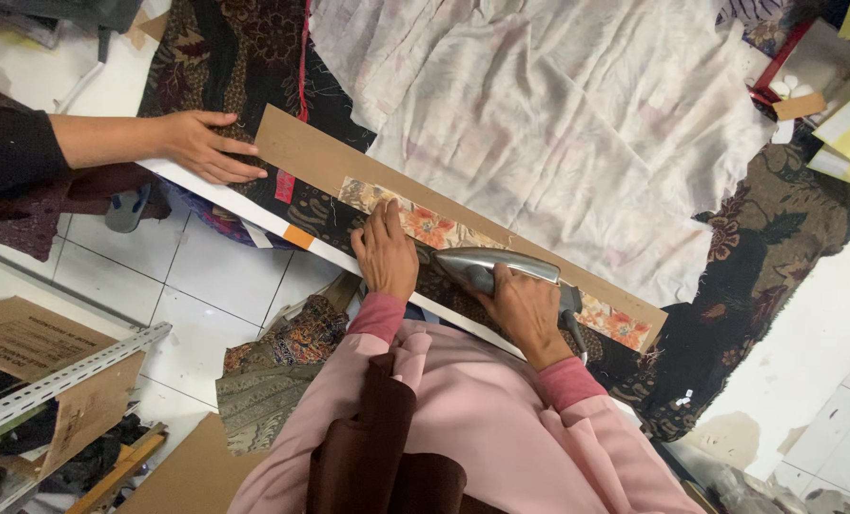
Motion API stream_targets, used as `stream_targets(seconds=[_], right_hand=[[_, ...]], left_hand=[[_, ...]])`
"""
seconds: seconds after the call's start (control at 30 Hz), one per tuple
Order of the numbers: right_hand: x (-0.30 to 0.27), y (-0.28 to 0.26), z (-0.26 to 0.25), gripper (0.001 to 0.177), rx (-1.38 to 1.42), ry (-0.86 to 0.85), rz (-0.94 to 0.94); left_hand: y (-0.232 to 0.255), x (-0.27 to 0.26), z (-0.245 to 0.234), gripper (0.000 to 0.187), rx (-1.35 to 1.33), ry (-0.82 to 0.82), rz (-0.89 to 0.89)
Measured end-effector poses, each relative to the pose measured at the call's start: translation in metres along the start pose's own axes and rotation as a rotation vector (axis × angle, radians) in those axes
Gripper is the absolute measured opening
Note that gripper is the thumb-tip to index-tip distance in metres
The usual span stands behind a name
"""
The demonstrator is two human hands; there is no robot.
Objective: The person irons a floral-patterned fabric strip using a cardboard template and a steam iron. They repeatedly align the fabric, press it with the iron, and fold the edges to create a neat hem.
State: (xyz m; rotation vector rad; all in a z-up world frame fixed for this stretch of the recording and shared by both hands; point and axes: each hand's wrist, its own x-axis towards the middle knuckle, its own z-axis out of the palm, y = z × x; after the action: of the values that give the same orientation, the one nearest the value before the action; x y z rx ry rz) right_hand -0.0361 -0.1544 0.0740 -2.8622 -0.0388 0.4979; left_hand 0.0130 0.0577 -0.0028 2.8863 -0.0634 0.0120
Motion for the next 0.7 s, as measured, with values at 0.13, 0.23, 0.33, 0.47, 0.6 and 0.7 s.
stream_targets(seconds=[0.13,0.23,0.33,0.47,0.6,0.7], right_hand=[[0.01,-0.012,0.003,0.047,0.025,0.058,-0.016],[0.017,-0.021,0.004,0.044,0.036,0.028,-0.066],[0.025,-0.029,0.006,0.043,0.032,0.086,-0.069],[0.031,-0.043,0.011,0.047,0.044,0.129,-0.118],[0.044,-0.056,0.013,0.047,0.031,0.009,-0.044],[0.05,-0.065,0.013,0.049,0.024,0.048,-0.078]], left_hand=[[-0.01,0.005,-0.003,0.059,-0.089,0.013,-0.015],[-0.017,0.011,-0.008,0.055,-0.147,0.023,-0.025],[-0.022,0.015,-0.013,0.05,-0.221,0.012,-0.036],[-0.027,0.019,-0.021,0.047,-0.268,-0.028,-0.037],[-0.034,0.025,-0.025,0.044,-0.281,-0.093,-0.047],[-0.039,0.027,-0.027,0.044,-0.331,-0.041,0.002]])
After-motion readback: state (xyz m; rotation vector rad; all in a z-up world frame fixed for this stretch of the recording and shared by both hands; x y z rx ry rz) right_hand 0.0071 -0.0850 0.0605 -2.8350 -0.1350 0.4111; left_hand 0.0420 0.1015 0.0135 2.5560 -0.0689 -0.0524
